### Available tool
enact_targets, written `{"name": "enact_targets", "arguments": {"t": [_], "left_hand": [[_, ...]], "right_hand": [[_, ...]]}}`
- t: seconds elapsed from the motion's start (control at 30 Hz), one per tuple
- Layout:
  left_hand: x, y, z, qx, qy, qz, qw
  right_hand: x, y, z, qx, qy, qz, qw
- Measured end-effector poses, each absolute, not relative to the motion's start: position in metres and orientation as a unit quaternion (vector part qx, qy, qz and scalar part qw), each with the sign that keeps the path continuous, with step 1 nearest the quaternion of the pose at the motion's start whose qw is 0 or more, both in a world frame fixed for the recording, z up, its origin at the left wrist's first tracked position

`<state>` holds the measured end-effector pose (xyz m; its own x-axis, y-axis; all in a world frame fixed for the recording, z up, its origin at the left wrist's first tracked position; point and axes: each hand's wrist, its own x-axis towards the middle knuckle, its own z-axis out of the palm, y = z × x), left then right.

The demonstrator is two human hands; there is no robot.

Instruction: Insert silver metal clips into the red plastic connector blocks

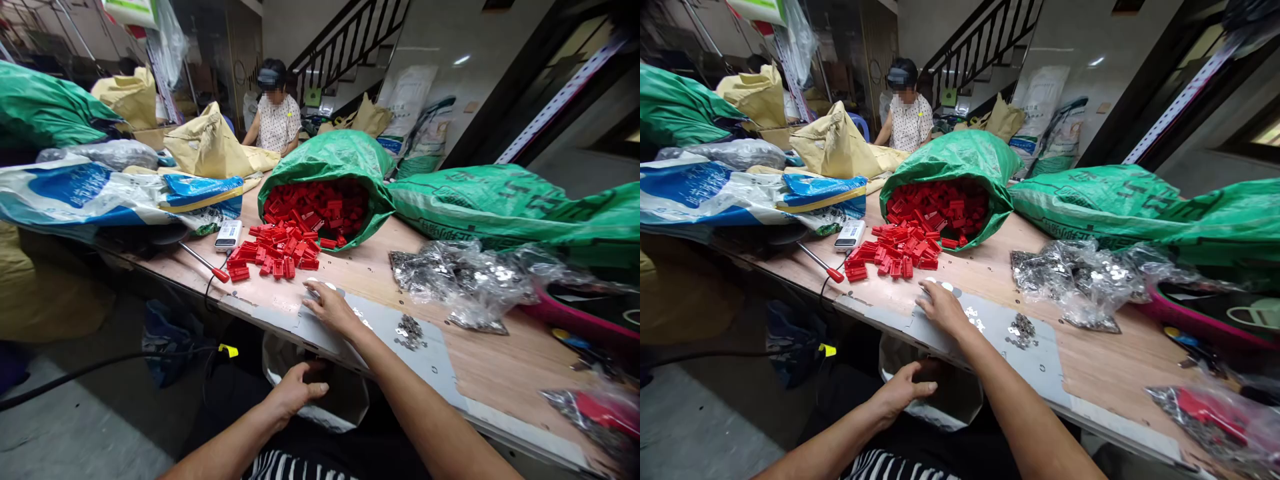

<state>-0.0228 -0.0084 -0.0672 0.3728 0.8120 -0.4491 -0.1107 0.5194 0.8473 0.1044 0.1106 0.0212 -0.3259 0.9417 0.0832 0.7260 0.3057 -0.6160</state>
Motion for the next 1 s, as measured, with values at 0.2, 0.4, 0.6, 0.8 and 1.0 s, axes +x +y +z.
{"name": "enact_targets", "arguments": {"t": [0.2,0.4,0.6,0.8,1.0], "left_hand": [[-0.02,-0.007,-0.06,0.38,0.425,0.331,0.752],[-0.026,-0.005,-0.043,0.362,0.417,0.376,0.744],[-0.034,-0.003,-0.023,0.367,0.409,0.429,0.716],[-0.035,0.002,-0.004,0.285,0.421,0.539,0.672],[-0.021,0.004,0.004,0.254,0.375,0.544,0.706]], "right_hand": [[0.065,0.159,0.015,-0.603,-0.72,0.228,0.256],[0.047,0.177,0.009,-0.616,-0.698,0.223,0.288],[0.062,0.16,0.015,-0.605,-0.683,0.253,0.322],[0.091,0.089,0.027,-0.543,-0.717,0.263,0.349],[0.106,0.015,0.019,-0.524,-0.755,0.227,0.321]]}}
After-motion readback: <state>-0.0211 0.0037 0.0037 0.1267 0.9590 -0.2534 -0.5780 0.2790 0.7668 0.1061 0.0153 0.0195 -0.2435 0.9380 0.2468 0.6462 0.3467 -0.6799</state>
